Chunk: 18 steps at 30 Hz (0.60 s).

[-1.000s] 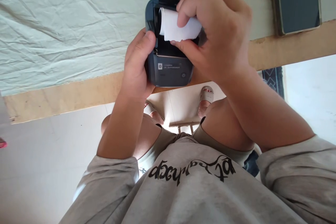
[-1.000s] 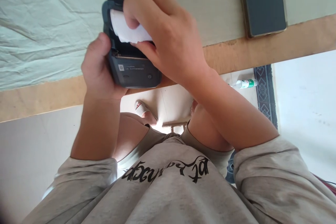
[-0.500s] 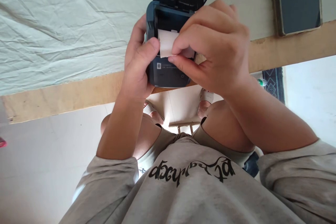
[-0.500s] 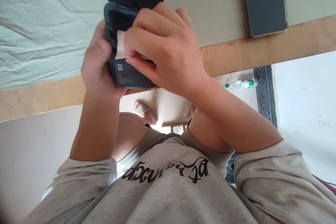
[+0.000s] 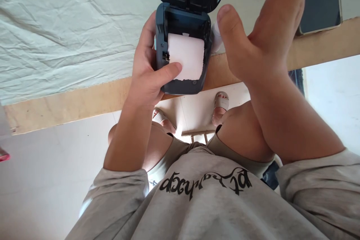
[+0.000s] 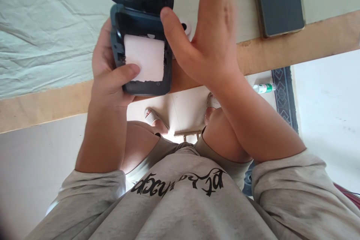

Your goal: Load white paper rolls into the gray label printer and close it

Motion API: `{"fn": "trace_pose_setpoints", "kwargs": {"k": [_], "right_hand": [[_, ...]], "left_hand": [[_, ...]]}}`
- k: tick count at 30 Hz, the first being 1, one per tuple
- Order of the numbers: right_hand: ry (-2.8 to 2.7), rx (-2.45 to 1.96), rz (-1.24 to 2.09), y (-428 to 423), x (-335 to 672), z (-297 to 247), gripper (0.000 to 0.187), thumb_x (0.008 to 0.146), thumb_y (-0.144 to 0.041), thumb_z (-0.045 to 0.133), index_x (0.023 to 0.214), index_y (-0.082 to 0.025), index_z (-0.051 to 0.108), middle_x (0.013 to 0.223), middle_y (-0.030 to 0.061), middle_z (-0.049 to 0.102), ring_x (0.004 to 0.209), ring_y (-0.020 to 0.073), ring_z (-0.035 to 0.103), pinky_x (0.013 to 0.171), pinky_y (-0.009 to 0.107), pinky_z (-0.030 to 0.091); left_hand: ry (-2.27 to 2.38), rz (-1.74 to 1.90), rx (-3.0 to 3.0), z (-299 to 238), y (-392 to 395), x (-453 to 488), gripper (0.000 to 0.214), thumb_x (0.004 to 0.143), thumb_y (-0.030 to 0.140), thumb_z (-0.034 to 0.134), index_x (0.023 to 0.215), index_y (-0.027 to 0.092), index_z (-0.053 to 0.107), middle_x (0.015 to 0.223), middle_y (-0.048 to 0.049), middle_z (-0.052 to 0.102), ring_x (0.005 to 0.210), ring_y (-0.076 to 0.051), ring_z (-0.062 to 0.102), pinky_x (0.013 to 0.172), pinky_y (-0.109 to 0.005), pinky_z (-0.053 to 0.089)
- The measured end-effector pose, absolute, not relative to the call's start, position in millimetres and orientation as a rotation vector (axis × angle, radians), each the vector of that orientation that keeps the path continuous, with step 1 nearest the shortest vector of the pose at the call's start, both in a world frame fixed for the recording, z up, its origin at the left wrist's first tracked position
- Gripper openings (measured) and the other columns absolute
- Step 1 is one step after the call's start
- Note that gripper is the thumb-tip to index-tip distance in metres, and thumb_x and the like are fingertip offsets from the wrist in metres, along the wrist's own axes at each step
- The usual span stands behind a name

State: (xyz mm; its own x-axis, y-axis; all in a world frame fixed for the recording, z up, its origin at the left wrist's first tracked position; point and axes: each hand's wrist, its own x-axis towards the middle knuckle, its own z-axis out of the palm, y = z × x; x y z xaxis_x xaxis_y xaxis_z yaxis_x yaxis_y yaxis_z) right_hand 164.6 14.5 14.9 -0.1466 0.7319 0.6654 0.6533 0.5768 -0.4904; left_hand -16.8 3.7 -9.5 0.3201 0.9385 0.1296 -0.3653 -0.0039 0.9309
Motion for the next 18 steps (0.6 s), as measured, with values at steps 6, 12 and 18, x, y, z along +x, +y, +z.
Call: {"fn": "trace_pose_setpoints", "kwargs": {"k": [6, 12, 18], "right_hand": [[-1.67, -0.977, 0.391, 12, 160, 20, 0.023, 0.08, -0.021, 0.036, 0.099, -0.016, 0.049, 0.079, -0.0035, 0.057, 0.076, 0.0051, 0.057, 0.072, 0.021, 0.043], [-2.048, -1.208, 0.179, 4, 162, 23, 0.037, 0.074, -0.045, 0.042, 0.096, -0.017, 0.053, 0.1, -0.0002, 0.056, 0.096, 0.014, 0.05, 0.086, 0.032, 0.038], [-2.214, -1.333, 0.208, 2, 158, 23, 0.05, 0.068, -0.055, 0.046, 0.105, -0.021, 0.045, 0.107, -0.0014, 0.051, 0.1, 0.0144, 0.044, 0.086, 0.031, 0.034]], "left_hand": [[0.663, 1.191, 1.149, -14, 4, -18, 0.063, 0.053, 0.017, 0.068, 0.111, 0.02, 0.043, 0.107, -0.0065, 0.05, 0.099, -0.025, 0.05, 0.083, -0.036, 0.041], [0.595, 1.216, 1.109, -12, 1, -12, 0.063, 0.052, 0.019, 0.069, 0.109, 0.021, 0.042, 0.104, -0.0073, 0.05, 0.095, -0.025, 0.053, 0.079, -0.037, 0.044], [0.847, 1.199, 0.994, -4, -7, -6, 0.024, 0.071, 0.03, 0.057, 0.089, 0.014, 0.053, 0.078, -0.0072, 0.055, 0.07, -0.018, 0.056, 0.055, -0.028, 0.042]]}}
